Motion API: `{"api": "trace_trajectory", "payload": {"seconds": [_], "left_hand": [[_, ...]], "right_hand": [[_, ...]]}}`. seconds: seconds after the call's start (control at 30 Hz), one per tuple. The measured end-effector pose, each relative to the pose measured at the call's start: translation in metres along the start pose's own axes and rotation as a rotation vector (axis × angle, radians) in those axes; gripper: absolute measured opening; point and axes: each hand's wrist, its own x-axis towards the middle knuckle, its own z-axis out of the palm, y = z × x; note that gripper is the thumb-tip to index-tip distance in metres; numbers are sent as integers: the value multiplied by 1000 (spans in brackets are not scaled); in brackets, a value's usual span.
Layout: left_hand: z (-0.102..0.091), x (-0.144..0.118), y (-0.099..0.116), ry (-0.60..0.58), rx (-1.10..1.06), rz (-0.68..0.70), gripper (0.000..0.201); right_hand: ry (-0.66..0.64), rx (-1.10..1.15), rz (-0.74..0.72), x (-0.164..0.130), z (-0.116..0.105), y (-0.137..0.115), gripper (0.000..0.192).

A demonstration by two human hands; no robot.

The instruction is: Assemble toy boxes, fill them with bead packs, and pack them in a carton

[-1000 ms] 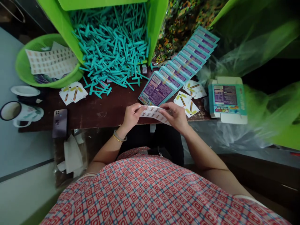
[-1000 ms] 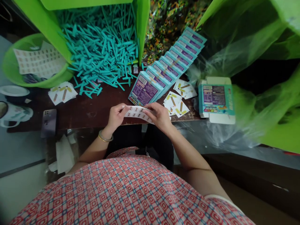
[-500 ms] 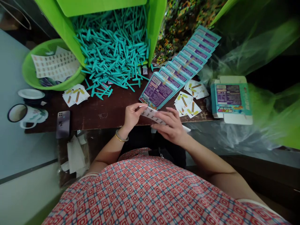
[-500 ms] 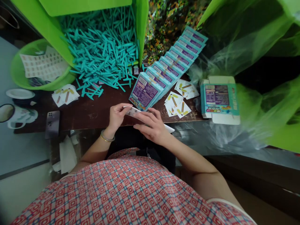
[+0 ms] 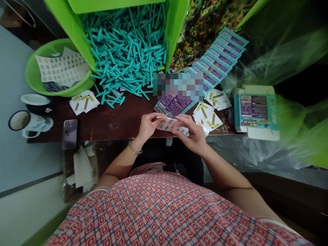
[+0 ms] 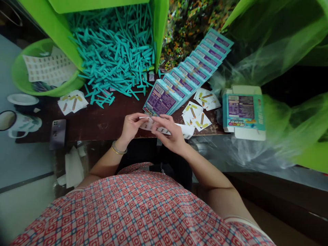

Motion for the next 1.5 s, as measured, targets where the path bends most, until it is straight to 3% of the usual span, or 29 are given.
{"api": "trace_trajectory", "payload": {"seconds": [0.13, 0.27, 0.4, 0.5, 0.57, 0.73, 0.87, 1.0, 1.07, 1.13, 1.23, 1.33, 1.4, 1.5], "left_hand": [[2, 3, -3, -3, -31, -12, 18], [5, 4, -2, -30, -71, -24, 24], [4, 6, -3, -29, -109, -66, 30], [2, 8, -5, 35, -84, -81, 31], [2, 7, -5, 41, -68, -73, 31], [8, 1, 3, 14, -74, -44, 38], [12, -1, 8, 26, -72, -36, 50], [10, 4, 4, 43, -106, -59, 59], [6, 5, -1, 82, -119, -99, 60], [1, 5, -7, 126, -114, -136, 60], [-8, 2, -20, 152, -102, -172, 59], [-14, -1, -34, 164, -112, -214, 58], [-16, -1, -42, 181, -129, -246, 58], [-18, 1, -47, 194, -130, -267, 59]], "right_hand": [[32, -141, 77, 6, -2, 11, 63], [98, -301, -127, 6, 4, 31, 64], [76, -431, -247, -9, 6, 20, 60], [66, -355, -235, -10, 2, 1, 63], [112, -258, -139, -2, 1, -5, 71], [107, -22, 73, 21, 11, 15, 89], [128, -6, 8, 16, 27, 22, 82], [173, -62, -129, 5, 30, 4, 85], [226, -75, -127, 12, 12, 3, 88], [342, -158, -104, 32, -24, 18, 90], [544, -328, -44, 82, -97, 69, 96], [567, -394, 134, 130, -157, 127, 97], [493, -436, 226, 152, -172, 160, 97], [372, -484, 259, 167, -165, 195, 98]]}}
